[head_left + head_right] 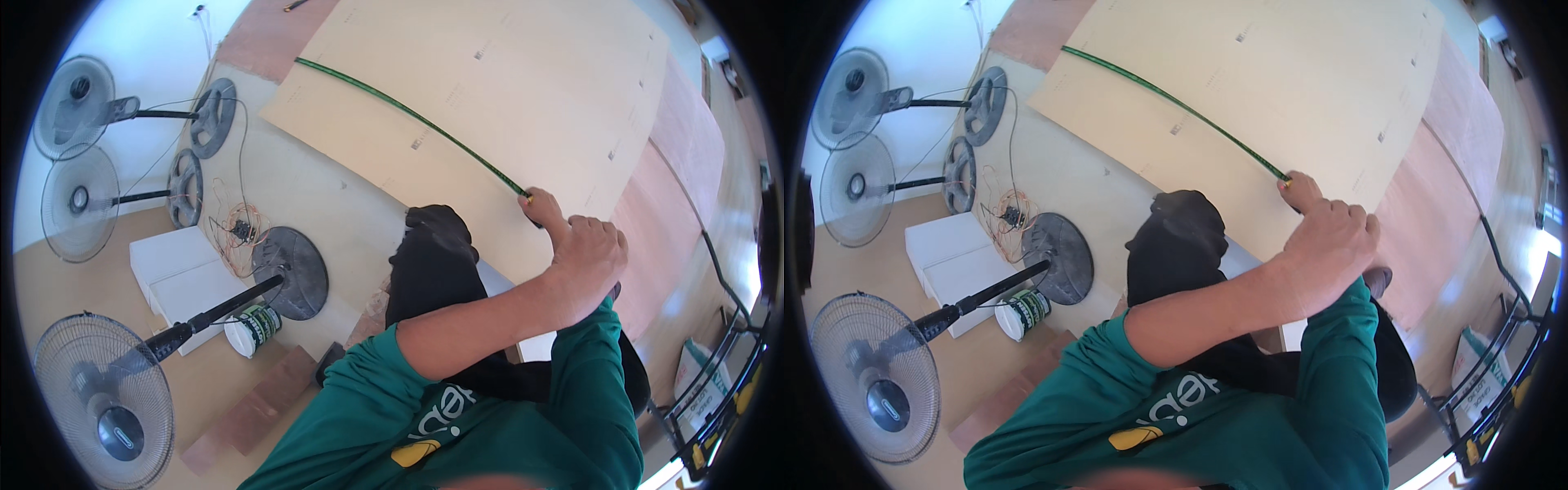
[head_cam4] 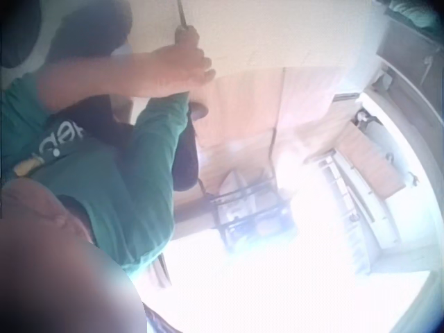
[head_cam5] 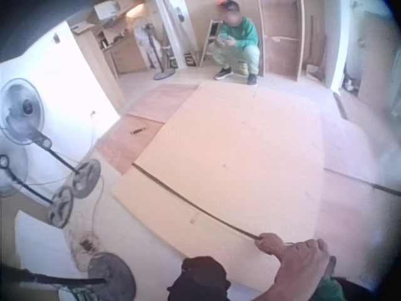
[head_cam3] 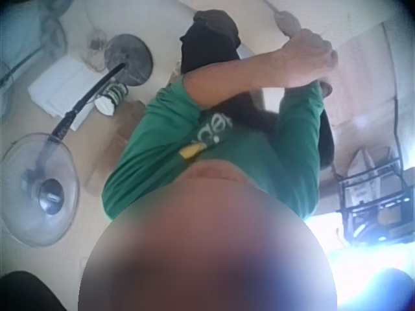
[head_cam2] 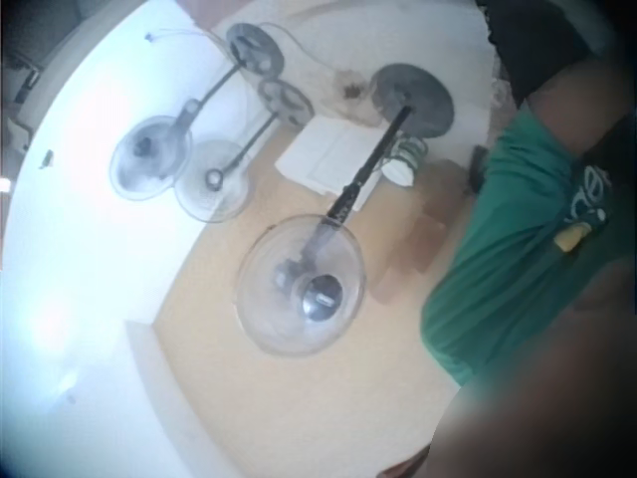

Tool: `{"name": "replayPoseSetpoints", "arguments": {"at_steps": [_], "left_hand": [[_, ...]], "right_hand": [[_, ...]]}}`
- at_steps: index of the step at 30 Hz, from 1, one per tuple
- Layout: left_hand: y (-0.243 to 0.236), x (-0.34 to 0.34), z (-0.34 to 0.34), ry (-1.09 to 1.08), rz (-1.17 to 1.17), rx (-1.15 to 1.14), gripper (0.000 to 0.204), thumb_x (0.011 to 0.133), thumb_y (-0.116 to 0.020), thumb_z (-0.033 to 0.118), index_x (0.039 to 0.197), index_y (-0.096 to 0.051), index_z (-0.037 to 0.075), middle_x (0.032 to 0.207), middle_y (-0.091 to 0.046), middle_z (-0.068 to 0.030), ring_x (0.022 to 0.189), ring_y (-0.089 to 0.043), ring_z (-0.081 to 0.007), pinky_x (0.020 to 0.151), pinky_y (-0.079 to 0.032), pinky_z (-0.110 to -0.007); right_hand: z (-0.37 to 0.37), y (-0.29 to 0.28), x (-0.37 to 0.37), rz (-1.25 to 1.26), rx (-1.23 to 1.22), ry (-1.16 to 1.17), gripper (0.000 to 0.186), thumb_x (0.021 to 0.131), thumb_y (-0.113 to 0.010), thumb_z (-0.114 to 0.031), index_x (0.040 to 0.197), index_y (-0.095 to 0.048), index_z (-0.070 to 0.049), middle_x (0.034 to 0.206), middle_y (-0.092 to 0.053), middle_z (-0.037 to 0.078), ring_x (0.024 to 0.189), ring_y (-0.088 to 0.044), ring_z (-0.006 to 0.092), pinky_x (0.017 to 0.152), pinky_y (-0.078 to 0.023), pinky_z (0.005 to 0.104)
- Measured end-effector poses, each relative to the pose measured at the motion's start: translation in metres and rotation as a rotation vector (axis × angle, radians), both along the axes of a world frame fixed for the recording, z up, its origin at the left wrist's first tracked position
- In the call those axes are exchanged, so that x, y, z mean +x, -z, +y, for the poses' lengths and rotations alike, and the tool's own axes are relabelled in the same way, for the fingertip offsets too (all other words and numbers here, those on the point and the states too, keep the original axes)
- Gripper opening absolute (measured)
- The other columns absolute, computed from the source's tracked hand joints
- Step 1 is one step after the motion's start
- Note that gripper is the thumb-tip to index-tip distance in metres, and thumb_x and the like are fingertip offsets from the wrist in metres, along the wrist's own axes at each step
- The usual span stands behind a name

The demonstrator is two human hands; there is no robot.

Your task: The person measures a large plywood sheet with a tape measure and marks it with a pencil. They then move around the workshop, handling smaller wood pieces and placing them on a shelf.

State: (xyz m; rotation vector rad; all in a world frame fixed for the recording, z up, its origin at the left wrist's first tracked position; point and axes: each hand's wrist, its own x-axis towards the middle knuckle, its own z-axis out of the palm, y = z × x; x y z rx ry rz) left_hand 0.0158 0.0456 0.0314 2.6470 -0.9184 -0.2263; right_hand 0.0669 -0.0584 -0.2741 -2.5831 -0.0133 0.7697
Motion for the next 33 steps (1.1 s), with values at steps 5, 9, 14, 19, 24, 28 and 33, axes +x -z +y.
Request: {"name": "replayPoseSetpoints", "arguments": {"at_steps": [5, 9, 14, 19, 24, 28, 33], "left_hand": [[0.005, 0.003, 0.003, 0.024, -0.033, -0.089, 0.026, 0.079, -0.064, 0.014, 0.100, -0.062, 0.000, 0.086, -0.064, -0.0136, 0.088, -0.065, -0.0288, 0.075, -0.048, -0.036], [0.013, 0.003, 0.005, 0.073, -0.004, -0.097, 0.028, 0.081, -0.063, 0.009, 0.105, -0.059, -0.003, 0.085, -0.061, -0.0138, 0.086, -0.062, -0.0288, 0.072, -0.047, -0.038], [0.012, -0.024, -0.009, 0.336, 0.160, 0.100, 0.027, 0.082, -0.066, 0.011, 0.103, -0.058, -0.004, 0.086, -0.060, -0.0138, 0.082, -0.061, -0.0270, 0.070, -0.046, -0.040], [0.016, -0.038, -0.014, 0.443, 0.307, -0.047, 0.018, 0.083, -0.066, 0.011, 0.095, -0.058, -0.001, 0.083, -0.058, -0.0122, 0.084, -0.061, -0.0270, 0.072, -0.046, -0.039], [0.020, -0.030, -0.018, 0.386, 0.245, 0.163, 0.018, 0.084, -0.068, 0.014, 0.091, -0.058, 0.001, 0.083, -0.058, -0.0125, 0.084, -0.060, -0.0275, 0.073, -0.046, -0.039], [0.017, -0.030, -0.023, 0.447, 0.339, 0.178, 0.020, 0.085, -0.070, 0.014, 0.092, -0.058, 0.001, 0.083, -0.058, -0.0127, 0.084, -0.060, -0.0281, 0.075, -0.046, -0.039], [0.022, -0.031, -0.030, 0.445, 0.367, 0.136, 0.021, 0.086, -0.070, 0.015, 0.095, -0.058, 0.000, 0.086, -0.057, -0.0129, 0.088, -0.060, -0.0295, 0.079, -0.047, -0.041]], "right_hand": [[0.011, -0.016, -0.035, -0.382, -0.175, 0.049, 0.038, 0.088, -0.061, -0.034, 0.118, -0.065, -0.010, 0.116, -0.064, 0.020, 0.106, -0.063, 0.0370, 0.089, -0.051, 0.0476], [-0.027, -0.032, -0.067, -0.411, -0.149, -0.040, 0.043, 0.086, -0.064, -0.033, 0.124, -0.062, -0.013, 0.123, -0.058, 0.021, 0.108, -0.060, 0.0383, 0.090, -0.051, 0.0489], [-0.086, 0.002, -0.064, -0.106, -0.113, 0.204, 0.042, 0.086, -0.066, -0.035, 0.124, -0.063, -0.018, 0.113, -0.062, 0.017, 0.109, -0.061, 0.0356, 0.089, -0.052, 0.0476], [-0.172, 0.023, -0.091, -0.096, -0.177, 0.211, 0.038, 0.086, -0.067, -0.033, 0.122, -0.064, -0.022, 0.113, -0.061, 0.015, 0.109, -0.061, 0.0352, 0.090, -0.052, 0.0482], [-0.241, 0.017, -0.119, -0.099, -0.232, 0.275, 0.036, 0.086, -0.068, -0.030, 0.122, -0.064, -0.022, 0.116, -0.060, 0.013, 0.111, -0.060, 0.0346, 0.092, -0.051, 0.0487], [-0.266, 0.019, -0.131, 0.000, -0.314, 0.337, 0.038, 0.086, -0.068, -0.029, 0.123, -0.063, -0.024, 0.120, -0.060, 0.013, 0.115, -0.058, 0.0341, 0.093, -0.050, 0.0495], [-0.268, 0.039, -0.138, -0.017, -0.409, 0.354, 0.039, 0.085, -0.068, -0.028, 0.124, -0.063, -0.024, 0.121, -0.059, 0.012, 0.117, -0.058, 0.0324, 0.094, -0.048, 0.0525]]}}
